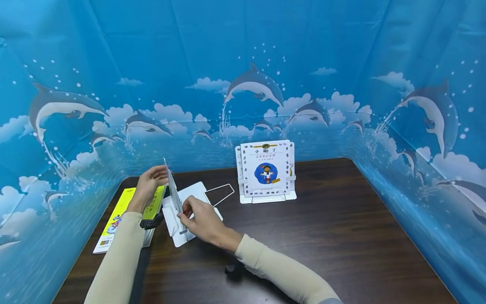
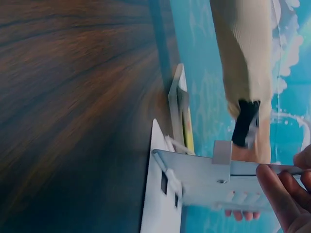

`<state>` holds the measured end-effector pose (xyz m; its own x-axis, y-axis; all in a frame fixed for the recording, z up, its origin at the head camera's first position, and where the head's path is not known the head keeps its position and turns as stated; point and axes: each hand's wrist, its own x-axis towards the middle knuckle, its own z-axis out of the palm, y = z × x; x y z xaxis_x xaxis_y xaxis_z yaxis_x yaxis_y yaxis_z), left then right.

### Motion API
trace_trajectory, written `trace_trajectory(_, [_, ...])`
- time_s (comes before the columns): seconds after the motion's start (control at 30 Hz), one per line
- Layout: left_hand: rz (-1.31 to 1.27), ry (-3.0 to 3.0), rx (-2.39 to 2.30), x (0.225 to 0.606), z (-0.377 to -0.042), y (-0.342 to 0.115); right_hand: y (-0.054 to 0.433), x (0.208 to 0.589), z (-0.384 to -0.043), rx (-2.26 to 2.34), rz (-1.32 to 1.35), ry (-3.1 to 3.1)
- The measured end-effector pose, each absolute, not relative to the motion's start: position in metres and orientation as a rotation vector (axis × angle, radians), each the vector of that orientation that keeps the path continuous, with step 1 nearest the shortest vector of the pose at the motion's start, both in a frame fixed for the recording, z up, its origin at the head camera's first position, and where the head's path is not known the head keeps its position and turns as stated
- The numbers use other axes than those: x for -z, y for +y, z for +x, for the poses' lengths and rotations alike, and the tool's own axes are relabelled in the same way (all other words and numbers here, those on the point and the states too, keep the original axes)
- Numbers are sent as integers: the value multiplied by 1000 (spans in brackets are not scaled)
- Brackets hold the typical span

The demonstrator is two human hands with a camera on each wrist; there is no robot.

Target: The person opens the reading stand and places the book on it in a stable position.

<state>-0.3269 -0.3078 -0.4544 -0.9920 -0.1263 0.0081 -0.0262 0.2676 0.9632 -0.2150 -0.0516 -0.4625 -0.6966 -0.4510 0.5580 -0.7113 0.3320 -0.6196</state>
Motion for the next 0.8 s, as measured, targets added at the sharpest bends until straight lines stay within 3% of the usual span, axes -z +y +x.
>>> trace_trajectory(0.23, [-35, -2507, 1859, 448, -338, -303, -69, 453, -210, -1181, 1173, -2312])
trace_trajectory(0.5, [-72, -2518, 1870, 445, -347, -295, -80, 453, -211, -1122, 1205, -2310])
trace_trajectory(0.8, [-66, -2500, 1834, 446, -325, -298, -81, 454, -213, -1150, 1189, -2334])
